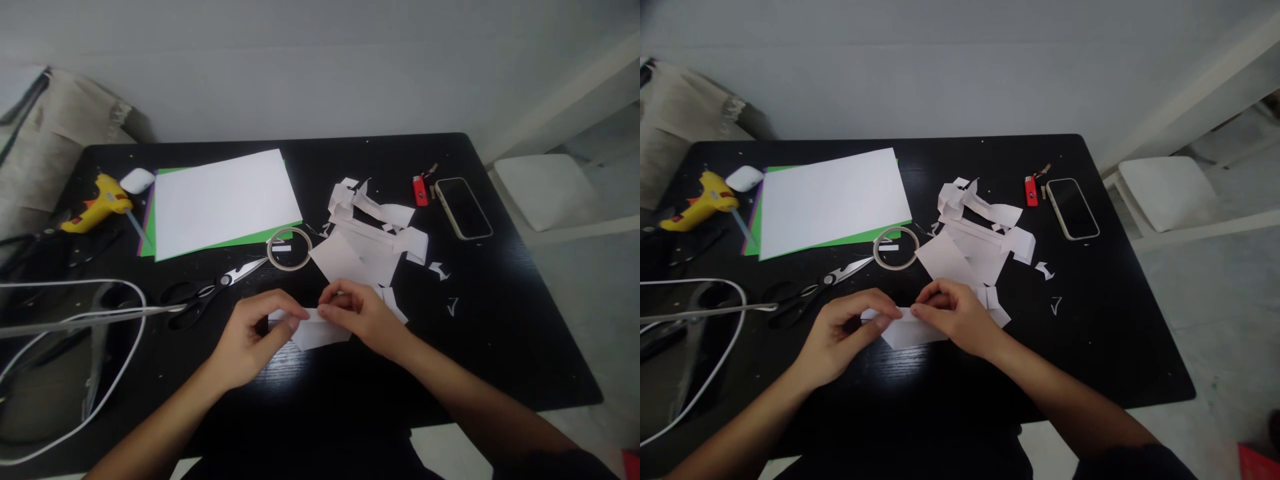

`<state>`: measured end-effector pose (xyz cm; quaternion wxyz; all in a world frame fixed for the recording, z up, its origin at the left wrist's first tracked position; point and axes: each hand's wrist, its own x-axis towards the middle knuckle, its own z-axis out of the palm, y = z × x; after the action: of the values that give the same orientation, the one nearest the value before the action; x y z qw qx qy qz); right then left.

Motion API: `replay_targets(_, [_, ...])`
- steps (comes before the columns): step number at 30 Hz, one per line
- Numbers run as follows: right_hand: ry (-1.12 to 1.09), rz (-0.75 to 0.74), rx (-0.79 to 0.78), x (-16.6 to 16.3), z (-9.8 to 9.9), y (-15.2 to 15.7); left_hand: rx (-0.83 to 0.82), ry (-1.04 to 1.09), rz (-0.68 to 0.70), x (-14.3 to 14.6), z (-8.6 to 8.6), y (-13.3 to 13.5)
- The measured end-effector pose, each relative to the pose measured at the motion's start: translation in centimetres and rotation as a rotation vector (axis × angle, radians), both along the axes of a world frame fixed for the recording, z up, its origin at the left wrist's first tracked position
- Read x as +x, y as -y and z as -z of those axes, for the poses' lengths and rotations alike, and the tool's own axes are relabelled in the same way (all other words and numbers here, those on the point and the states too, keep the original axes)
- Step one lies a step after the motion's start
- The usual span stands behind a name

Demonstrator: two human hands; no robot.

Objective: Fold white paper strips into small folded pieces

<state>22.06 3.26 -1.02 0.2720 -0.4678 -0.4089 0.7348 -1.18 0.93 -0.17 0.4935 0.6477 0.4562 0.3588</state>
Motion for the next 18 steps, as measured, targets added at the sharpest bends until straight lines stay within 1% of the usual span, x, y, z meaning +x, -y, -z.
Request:
replay_targets(3, [0.085, -0.115, 0.041, -0.2, -0.1, 0.0, 0.048, -0.049, 0.026, 0.0, 0.2, 0.0])
replay_targets(5, [0.112, -0.136, 0.072, -0.2, -0.1, 0.0, 0.040, -0.083, -0.003, 0.1, 0.3, 0.0])
replay_targets(10, [0.132, -0.106, 0.107, -0.2, -0.2, 0.2, -0.005, -0.128, -0.092, 0.5, 0.5, 0.1])
replay_targets(14, [0.119, -0.084, 0.106, -0.2, -0.3, 0.1, -0.020, -0.087, -0.145, 0.1, 0.3, -0.1])
replay_targets(16, [0.096, -0.035, 0.082, -0.1, -0.4, 0.0, -0.014, -0.066, -0.212, -0.4, 0.1, -0.4])
replay_targets(18, [0.033, 0.037, 0.024, 0.0, -0.3, -0.1, -0.005, -0.056, -0.301, -0.9, 0.0, -0.8])
